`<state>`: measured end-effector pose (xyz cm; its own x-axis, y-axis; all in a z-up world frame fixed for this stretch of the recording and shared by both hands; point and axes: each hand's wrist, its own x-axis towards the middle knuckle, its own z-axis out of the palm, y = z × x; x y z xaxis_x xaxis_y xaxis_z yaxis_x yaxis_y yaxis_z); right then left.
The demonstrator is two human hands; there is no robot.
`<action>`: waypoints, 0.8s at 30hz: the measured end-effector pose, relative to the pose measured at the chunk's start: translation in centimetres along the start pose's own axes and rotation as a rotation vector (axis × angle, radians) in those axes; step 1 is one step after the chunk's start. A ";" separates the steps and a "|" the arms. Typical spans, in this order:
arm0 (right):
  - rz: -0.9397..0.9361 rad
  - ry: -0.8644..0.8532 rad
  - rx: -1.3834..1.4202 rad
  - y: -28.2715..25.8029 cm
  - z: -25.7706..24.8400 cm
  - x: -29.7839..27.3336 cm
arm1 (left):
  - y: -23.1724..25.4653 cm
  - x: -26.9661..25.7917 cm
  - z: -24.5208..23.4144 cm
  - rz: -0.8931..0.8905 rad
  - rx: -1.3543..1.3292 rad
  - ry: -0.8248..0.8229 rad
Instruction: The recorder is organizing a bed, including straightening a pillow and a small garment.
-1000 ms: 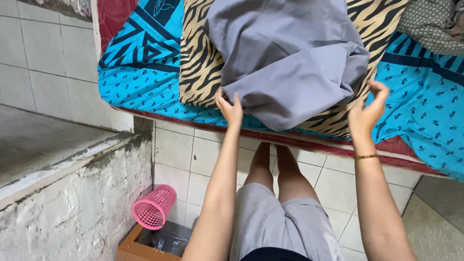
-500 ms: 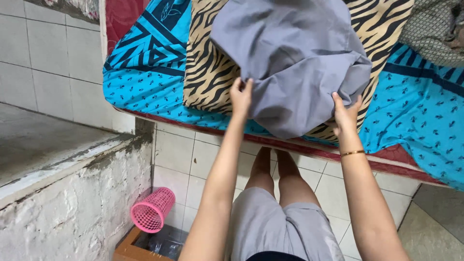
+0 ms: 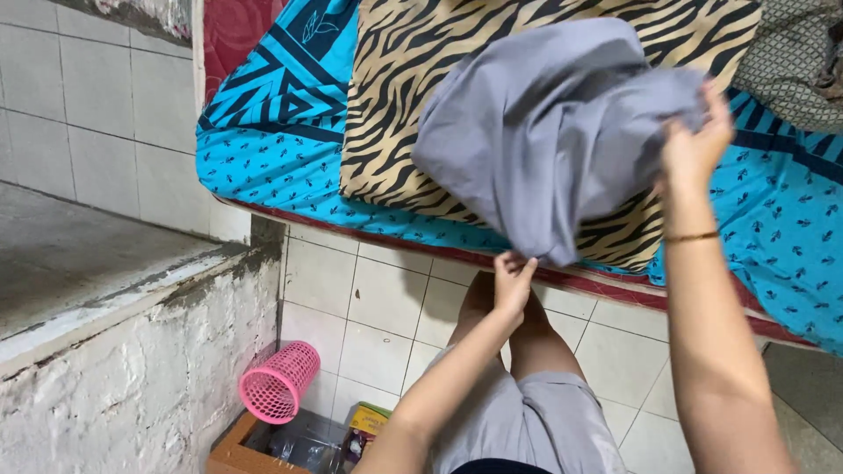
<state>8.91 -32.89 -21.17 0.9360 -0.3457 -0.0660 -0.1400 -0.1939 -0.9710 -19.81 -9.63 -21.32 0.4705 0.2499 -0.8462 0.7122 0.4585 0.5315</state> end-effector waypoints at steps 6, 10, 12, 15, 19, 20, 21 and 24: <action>0.022 0.056 0.113 -0.1 -3.7 0.3 | 3.3 5.7 -3.6 0.598 0.292 0.452; 0.011 0.108 -0.145 -0.2 -3.8 -5.8 | 12.5 9.9 -6.1 0.834 0.386 0.533; -0.076 0.201 -0.405 -1.4 -3.3 -9.4 | 17.5 10.8 -7.2 0.883 0.645 0.561; -0.202 0.223 -0.514 -3.7 -2.3 -13.1 | 21.2 12.5 -8.2 0.957 0.769 0.423; -0.241 0.193 -0.483 -8.2 -0.4 -15.9 | 22.0 12.1 -7.2 0.487 0.845 0.244; -0.231 0.168 -0.450 -8.7 0.2 -16.6 | 20.3 12.9 -7.1 0.626 0.838 0.215; -0.221 0.145 -0.417 -9.4 0.7 -17.2 | 18.7 13.7 -7.0 0.764 0.829 0.181; -0.156 0.059 -0.242 -10.5 2.6 -19.0 | 18.2 5.7 -2.2 1.098 1.131 0.098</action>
<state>-6.60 -21.90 -10.35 0.9328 -0.3462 0.1002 -0.0755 -0.4596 -0.8849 -5.33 2.02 -16.56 0.9956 0.0911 -0.0208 0.0864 -0.8123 0.5768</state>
